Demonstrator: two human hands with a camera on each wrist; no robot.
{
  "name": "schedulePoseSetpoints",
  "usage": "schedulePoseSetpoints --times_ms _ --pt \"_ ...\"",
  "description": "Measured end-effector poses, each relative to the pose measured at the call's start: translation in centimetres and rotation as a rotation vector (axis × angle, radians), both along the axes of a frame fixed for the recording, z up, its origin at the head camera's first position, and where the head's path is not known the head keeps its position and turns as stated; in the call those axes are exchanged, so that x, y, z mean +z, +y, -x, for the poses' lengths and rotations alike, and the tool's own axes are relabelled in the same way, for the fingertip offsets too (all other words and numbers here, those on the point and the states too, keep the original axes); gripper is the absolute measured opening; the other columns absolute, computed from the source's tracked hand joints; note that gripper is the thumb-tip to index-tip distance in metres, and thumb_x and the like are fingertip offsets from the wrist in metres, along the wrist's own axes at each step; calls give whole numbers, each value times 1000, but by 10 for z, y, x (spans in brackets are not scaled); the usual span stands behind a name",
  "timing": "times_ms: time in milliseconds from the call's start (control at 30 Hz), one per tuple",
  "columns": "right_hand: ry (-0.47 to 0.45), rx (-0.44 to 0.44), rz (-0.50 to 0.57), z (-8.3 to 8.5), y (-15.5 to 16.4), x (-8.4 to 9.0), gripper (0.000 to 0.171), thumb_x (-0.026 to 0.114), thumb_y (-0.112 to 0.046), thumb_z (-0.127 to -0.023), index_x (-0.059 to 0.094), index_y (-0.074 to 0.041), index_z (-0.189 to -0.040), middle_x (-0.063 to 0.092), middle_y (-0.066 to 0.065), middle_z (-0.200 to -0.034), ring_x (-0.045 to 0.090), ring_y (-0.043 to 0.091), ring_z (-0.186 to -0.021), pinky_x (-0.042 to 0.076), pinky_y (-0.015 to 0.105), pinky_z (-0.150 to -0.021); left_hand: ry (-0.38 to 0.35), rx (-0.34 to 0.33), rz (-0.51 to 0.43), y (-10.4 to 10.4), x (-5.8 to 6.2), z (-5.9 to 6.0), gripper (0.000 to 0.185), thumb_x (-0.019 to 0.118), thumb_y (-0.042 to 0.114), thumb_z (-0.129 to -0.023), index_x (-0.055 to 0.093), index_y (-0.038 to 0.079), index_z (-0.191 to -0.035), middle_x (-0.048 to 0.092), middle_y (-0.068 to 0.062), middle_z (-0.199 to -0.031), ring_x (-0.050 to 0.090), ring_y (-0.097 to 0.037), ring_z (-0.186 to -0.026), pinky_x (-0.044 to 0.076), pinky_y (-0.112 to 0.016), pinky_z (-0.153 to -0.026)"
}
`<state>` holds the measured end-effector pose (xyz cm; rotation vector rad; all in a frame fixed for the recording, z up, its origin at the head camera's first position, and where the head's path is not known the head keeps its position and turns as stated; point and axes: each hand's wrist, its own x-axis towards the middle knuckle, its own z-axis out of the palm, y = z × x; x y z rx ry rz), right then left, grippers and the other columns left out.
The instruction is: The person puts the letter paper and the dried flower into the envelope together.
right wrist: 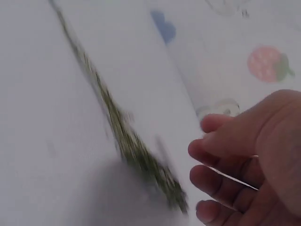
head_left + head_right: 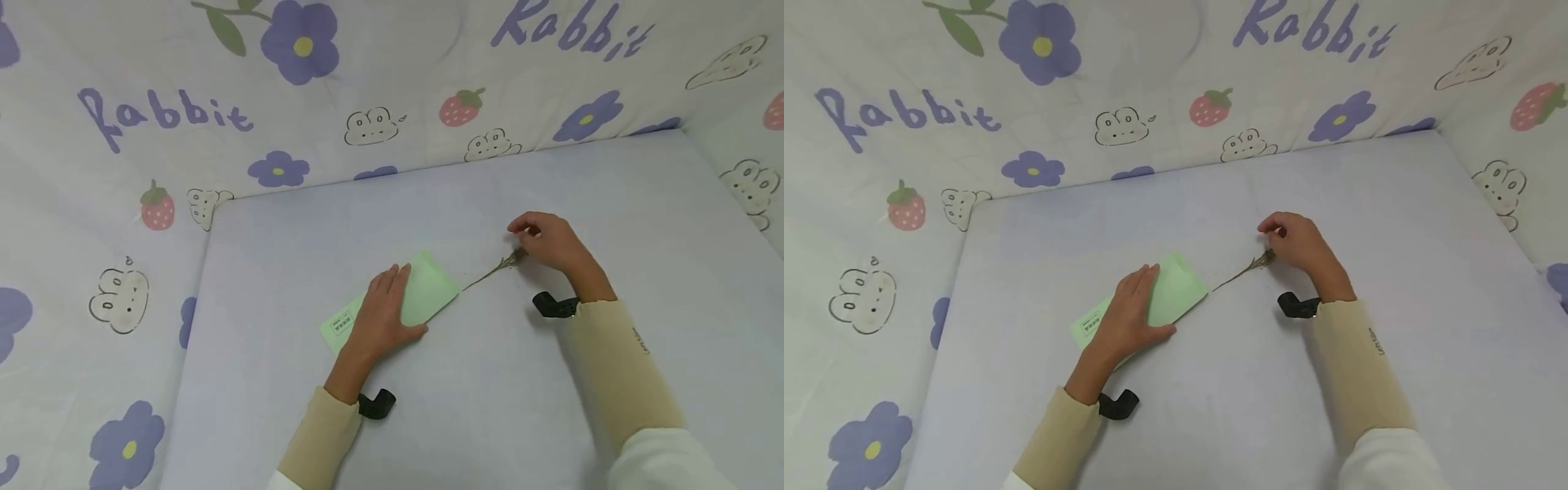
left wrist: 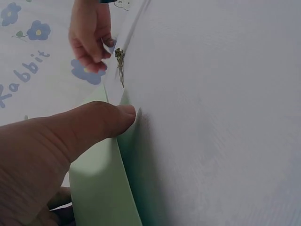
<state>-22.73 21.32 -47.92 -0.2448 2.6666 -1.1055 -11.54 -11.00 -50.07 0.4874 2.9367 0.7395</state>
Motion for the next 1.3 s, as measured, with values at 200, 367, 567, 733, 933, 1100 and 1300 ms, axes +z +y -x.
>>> schedulePoseSetpoints --times_ms 200,367,567,733,933,1100,1300 --pt "-20 115 -97 2 37 -3 27 55 -10 -100 66 6 -119 50 29 -130 46 46 -120 38 61 -97 -6 -3 -13 1 0 -1 104 87 37 -77 29 8 -157 33 -17 -158 28 -32 -145 30 -43 -115" --pt "21 197 -80 7 43 -11 24 64 -7 -96 68 3 -117 46 30 -128 40 49 -123 31 64 -102 2 2 -7 1 2 0 104 87 37 -76 29 7 -157 33 -18 -158 29 -33 -144 30 -44 -115" --pt "73 170 -103 7 42 -18 11 66 -3 -93 71 0 -102 49 29 -126 41 50 -120 34 63 -97 6 2 3 2 2 -1 103 88 37 -76 30 6 -156 35 -18 -157 30 -34 -144 31 -44 -114" --pt "49 146 -38 0 45 -13 13 62 -6 -97 68 -1 -106 59 23 -120 51 41 -115 41 57 -95 -6 7 -8 3 2 -3 103 88 36 -76 31 6 -156 35 -19 -157 30 -34 -143 30 -45 -114" --pt "-30 39 272 -10 48 -11 23 62 -15 -101 66 -1 -118 68 15 -108 63 29 -93 53 36 -76 4 6 -11 2 0 -6 104 88 36 -75 31 6 -156 35 -19 -156 31 -34 -143 30 -45 -114" --pt "-71 -19 501 -11 47 -10 30 64 -19 -100 64 1 -121 70 13 -115 67 27 -102 56 36 -82 0 2 -2 3 0 -6 104 87 37 -76 29 6 -157 35 -19 -157 30 -35 -143 30 -45 -114" --pt "-64 -89 633 -8 40 -4 35 64 -21 -100 60 6 -121 71 12 -110 69 23 -98 57 35 -83 -3 0 -2 4 1 -4 105 87 37 -76 28 7 -157 33 -18 -158 30 -34 -144 30 -45 -114"
